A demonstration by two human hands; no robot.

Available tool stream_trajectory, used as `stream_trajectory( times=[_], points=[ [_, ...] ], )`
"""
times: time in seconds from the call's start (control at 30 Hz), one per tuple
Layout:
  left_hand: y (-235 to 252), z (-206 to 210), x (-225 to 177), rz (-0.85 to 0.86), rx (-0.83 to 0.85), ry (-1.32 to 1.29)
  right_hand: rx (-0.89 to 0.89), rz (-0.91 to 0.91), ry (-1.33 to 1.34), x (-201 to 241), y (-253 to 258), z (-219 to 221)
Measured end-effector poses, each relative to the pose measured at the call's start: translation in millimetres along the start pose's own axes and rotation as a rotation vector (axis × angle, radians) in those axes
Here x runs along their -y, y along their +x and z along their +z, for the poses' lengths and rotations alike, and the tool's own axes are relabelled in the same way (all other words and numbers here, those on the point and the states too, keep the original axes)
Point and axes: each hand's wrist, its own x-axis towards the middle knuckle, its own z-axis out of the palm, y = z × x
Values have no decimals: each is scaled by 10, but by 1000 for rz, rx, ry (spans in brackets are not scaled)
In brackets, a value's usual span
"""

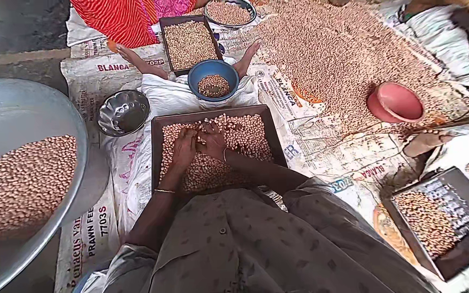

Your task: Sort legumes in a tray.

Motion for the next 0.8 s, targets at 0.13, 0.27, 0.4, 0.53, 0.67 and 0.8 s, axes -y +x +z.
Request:
stream_trajectory(
  times=[0.13, 0.27, 0.4, 0.53, 0.67, 0.8],
  points=[
    [-10, -180, 151, -322, -84, -79, 468, -226, 57, 640, -310, -147],
    [-83, -17, 19, -54, 371, -55, 527, -226, -29, 151, -1025, -564],
    [-130, 261, -251, 368, 597, 5, 268, 79, -131, -723, -1289, -875],
    [-71, 278, -249, 350, 424, -81, -252, 322, 151, -1045, -864, -550],
    [-23, 151, 27, 141, -13, -41, -404, 230, 74, -584, -102, 28],
    [24, -25, 100, -290, -36, 16, 49, 19, 193, 180, -90, 31]
  ],
)
